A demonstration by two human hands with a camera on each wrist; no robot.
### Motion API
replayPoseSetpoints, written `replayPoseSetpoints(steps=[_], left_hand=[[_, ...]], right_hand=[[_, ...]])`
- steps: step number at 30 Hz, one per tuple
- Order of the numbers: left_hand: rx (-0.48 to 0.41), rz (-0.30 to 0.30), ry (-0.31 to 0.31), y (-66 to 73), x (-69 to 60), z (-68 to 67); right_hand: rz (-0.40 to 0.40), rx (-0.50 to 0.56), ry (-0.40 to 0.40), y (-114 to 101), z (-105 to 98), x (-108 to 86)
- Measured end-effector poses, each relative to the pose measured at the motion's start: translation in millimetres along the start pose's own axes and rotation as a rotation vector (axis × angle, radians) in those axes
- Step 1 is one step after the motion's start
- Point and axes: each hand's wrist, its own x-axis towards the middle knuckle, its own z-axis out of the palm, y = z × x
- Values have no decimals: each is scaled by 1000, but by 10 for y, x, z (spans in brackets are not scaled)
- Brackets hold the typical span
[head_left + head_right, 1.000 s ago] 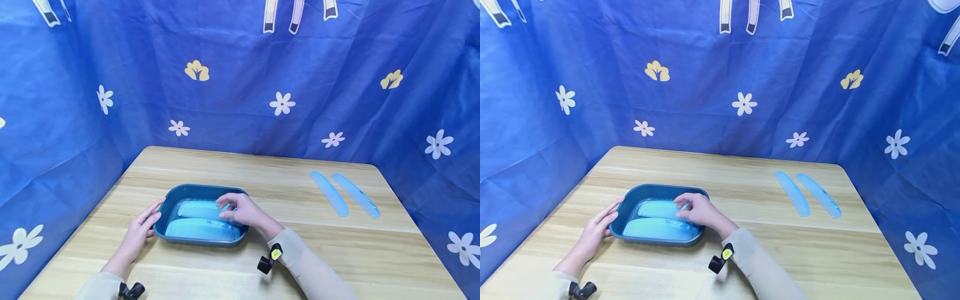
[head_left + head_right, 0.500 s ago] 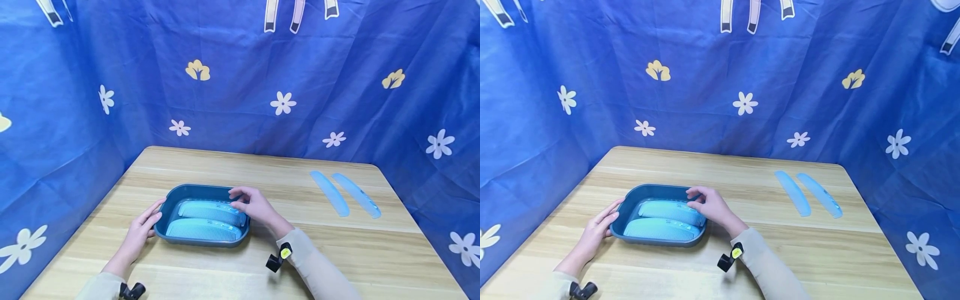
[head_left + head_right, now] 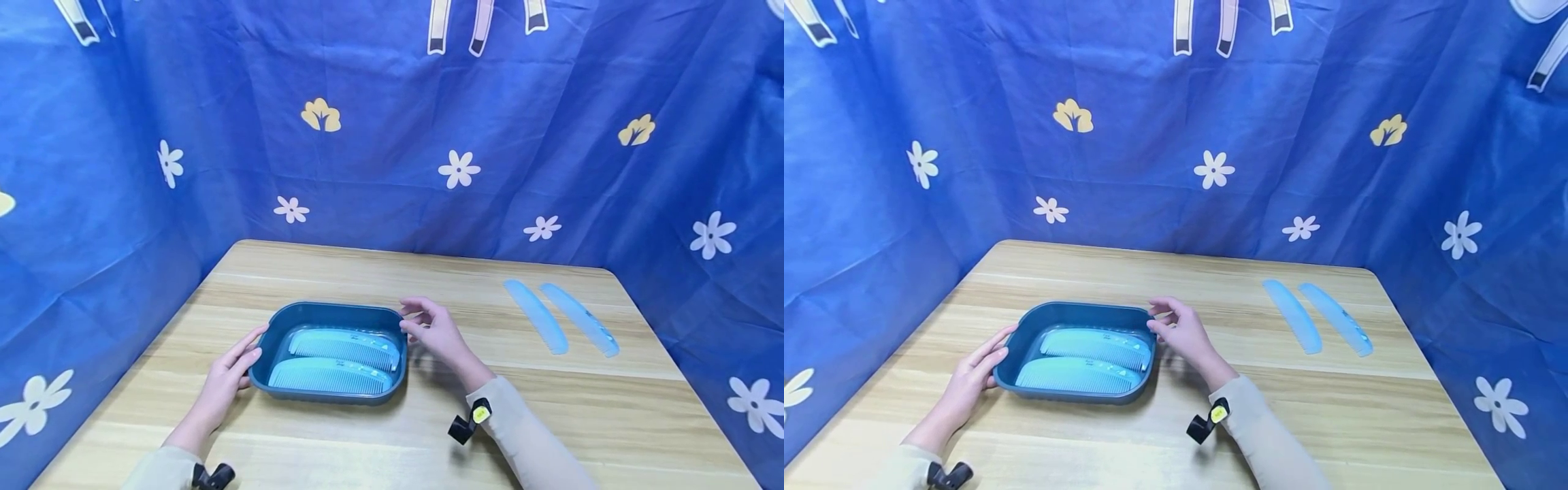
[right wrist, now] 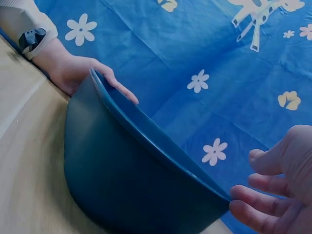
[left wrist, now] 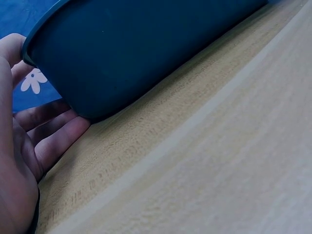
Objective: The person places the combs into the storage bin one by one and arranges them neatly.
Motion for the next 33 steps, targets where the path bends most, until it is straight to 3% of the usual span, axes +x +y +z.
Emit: replayPoseSetpoints(steps=[7,12,19,26,33], left_hand=[[12,-19,4,-14,-21,7],[27,-17,16,-7,-16,13],[-26,4,5,-5,2,7],[10,-2,10,8,4,12],[-19,0,4,0,-3,11]], right_hand=[[35,-12,19,129,-125,-30],[51,-9,65,416,-254,-18],[71,-35,107,609,-403,-43],[101,-11,118,507,-515,-124],[132,-79,152,387,-628,-216]])
